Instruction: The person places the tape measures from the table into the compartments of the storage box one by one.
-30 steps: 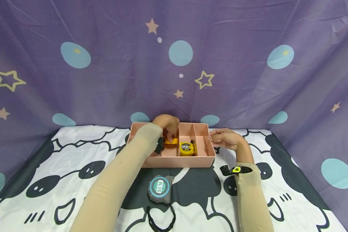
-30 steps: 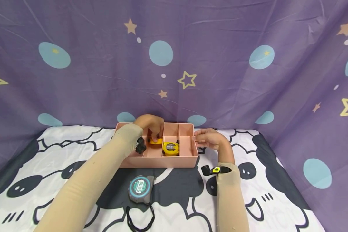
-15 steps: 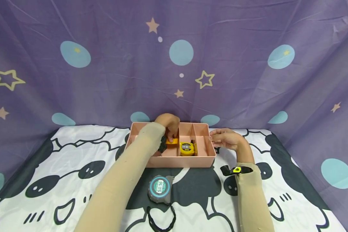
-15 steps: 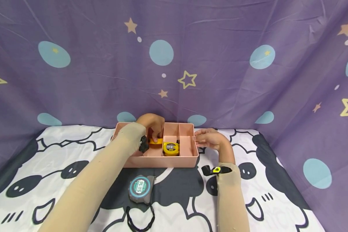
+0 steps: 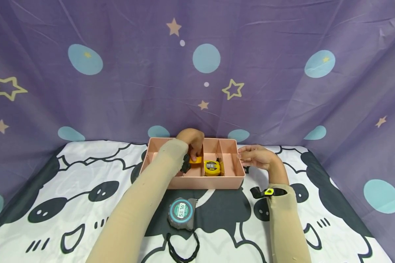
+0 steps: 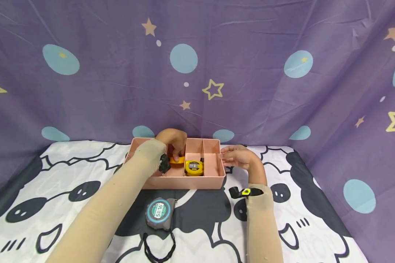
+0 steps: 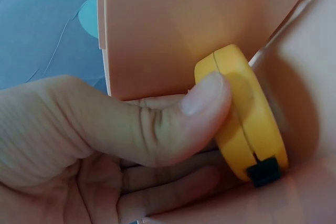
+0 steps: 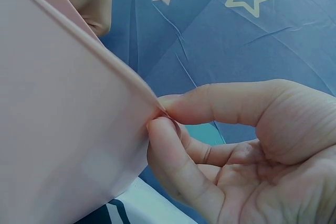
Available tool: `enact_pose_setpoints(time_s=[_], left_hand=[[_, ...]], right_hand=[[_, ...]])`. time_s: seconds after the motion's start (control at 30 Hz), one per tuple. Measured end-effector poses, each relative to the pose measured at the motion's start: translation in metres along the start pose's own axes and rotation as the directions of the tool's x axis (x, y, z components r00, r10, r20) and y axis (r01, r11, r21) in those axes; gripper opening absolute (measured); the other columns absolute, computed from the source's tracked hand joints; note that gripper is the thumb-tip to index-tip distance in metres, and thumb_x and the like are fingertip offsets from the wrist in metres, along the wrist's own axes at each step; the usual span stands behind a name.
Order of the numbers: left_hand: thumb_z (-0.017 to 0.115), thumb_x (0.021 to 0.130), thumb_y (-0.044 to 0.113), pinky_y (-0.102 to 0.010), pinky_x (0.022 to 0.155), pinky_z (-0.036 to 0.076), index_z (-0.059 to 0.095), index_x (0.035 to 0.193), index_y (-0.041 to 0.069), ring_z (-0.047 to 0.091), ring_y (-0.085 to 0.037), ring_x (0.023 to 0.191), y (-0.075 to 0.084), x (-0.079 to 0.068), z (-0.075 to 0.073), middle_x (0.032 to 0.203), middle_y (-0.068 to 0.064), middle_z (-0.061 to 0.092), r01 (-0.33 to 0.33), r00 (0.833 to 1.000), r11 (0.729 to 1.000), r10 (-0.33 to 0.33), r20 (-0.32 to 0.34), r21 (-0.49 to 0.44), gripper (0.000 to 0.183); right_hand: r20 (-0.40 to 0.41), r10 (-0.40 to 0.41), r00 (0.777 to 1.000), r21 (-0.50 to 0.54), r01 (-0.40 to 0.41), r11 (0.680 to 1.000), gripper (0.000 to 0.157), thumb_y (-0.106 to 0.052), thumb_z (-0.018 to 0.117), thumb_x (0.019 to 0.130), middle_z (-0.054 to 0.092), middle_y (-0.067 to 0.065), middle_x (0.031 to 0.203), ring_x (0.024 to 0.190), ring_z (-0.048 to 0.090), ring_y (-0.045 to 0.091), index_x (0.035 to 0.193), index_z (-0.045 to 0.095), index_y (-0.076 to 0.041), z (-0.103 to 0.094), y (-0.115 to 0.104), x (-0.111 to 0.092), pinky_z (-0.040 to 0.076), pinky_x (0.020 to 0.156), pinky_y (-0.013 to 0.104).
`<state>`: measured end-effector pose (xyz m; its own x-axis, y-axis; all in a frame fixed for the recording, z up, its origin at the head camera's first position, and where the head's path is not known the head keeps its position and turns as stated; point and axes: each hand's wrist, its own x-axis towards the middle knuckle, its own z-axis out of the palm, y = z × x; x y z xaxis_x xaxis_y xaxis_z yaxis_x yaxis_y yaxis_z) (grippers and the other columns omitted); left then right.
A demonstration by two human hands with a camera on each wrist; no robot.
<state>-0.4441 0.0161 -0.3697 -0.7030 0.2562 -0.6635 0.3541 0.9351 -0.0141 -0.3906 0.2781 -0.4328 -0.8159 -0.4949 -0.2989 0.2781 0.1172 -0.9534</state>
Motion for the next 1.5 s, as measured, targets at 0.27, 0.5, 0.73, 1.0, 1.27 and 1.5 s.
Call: enact_pose_setpoints(time_s=[0.27, 0.5, 0.73, 1.0, 1.27, 1.5], left_hand=[[0.086, 0.081, 0.028, -0.029, 0.109, 0.045, 0.068, 0.132, 0.012, 0.045, -0.014, 0.105, -0.0028, 0.0003, 0.0010, 0.118, -0.002, 0.050, -0.020, 1.000, 1.000, 0.020, 0.020, 0.001, 0.056], [0.088, 0.079, 0.031, -0.030, 0.107, 0.046, 0.070, 0.120, 0.009, 0.045, -0.016, 0.104, -0.0039, 0.0000, 0.0024, 0.112, -0.002, 0.047, -0.026, 1.000, 1.000, 0.027, 0.010, -0.007, 0.050], [0.088, 0.078, 0.031, -0.032, 0.108, 0.047, 0.069, 0.117, 0.011, 0.046, -0.017, 0.107, -0.0020, 0.0016, 0.0029, 0.115, -0.002, 0.049, 0.012, 0.999, 0.999, -0.011, 0.033, -0.035, 0.048], [0.088, 0.078, 0.033, -0.033, 0.109, 0.047, 0.068, 0.118, 0.008, 0.048, -0.017, 0.108, -0.0023, 0.0032, 0.0029, 0.112, -0.002, 0.049, 0.014, 0.999, 1.000, -0.013, 0.044, -0.024, 0.051], [0.088, 0.077, 0.033, -0.034, 0.110, 0.046, 0.074, 0.117, 0.014, 0.049, -0.018, 0.113, -0.0019, 0.0021, 0.0046, 0.120, -0.003, 0.054, 0.020, 0.999, 0.999, -0.020, 0.027, -0.029, 0.047], [0.085, 0.080, 0.032, -0.035, 0.110, 0.046, 0.076, 0.117, 0.018, 0.048, -0.018, 0.113, -0.0033, 0.0022, 0.0049, 0.122, -0.003, 0.054, 0.012, 0.998, 0.999, -0.009, 0.057, -0.038, 0.040]], right_hand=[[0.020, -0.006, 1.000, 0.038, 0.006, 0.999, 0.014, 0.004, 0.048, 0.099, 0.067, -0.004, 0.089, 0.078, 0.068, 0.007, 0.111, 0.052, -0.002, -0.0003, 0.0013, -0.0010, 0.058, 0.076, 0.020], [0.015, 0.000, 1.000, 0.044, -0.001, 0.999, 0.015, 0.004, 0.048, 0.099, 0.067, -0.004, 0.089, 0.078, 0.067, 0.007, 0.113, 0.050, 0.000, 0.0009, 0.0003, -0.0022, 0.058, 0.076, 0.020], [-0.001, 0.014, 1.000, 0.041, -0.014, 0.999, 0.016, 0.004, 0.048, 0.099, 0.067, -0.003, 0.088, 0.077, 0.067, 0.008, 0.116, 0.049, 0.001, 0.0004, 0.0008, -0.0030, 0.058, 0.076, 0.020], [-0.009, 0.013, 1.000, 0.025, -0.013, 1.000, 0.015, 0.003, 0.048, 0.100, 0.067, -0.004, 0.090, 0.079, 0.068, 0.007, 0.115, 0.050, 0.000, -0.0010, 0.0009, -0.0029, 0.058, 0.078, 0.020], [0.003, 0.005, 1.000, 0.016, -0.005, 1.000, 0.015, 0.002, 0.048, 0.100, 0.066, -0.004, 0.091, 0.081, 0.067, 0.007, 0.115, 0.050, 0.000, -0.0011, 0.0014, -0.0015, 0.058, 0.079, 0.020], [0.012, -0.002, 1.000, 0.009, 0.001, 1.000, 0.016, 0.002, 0.049, 0.099, 0.066, -0.004, 0.091, 0.082, 0.068, 0.007, 0.115, 0.050, 0.000, -0.0013, 0.0011, 0.0006, 0.058, 0.080, 0.021]])
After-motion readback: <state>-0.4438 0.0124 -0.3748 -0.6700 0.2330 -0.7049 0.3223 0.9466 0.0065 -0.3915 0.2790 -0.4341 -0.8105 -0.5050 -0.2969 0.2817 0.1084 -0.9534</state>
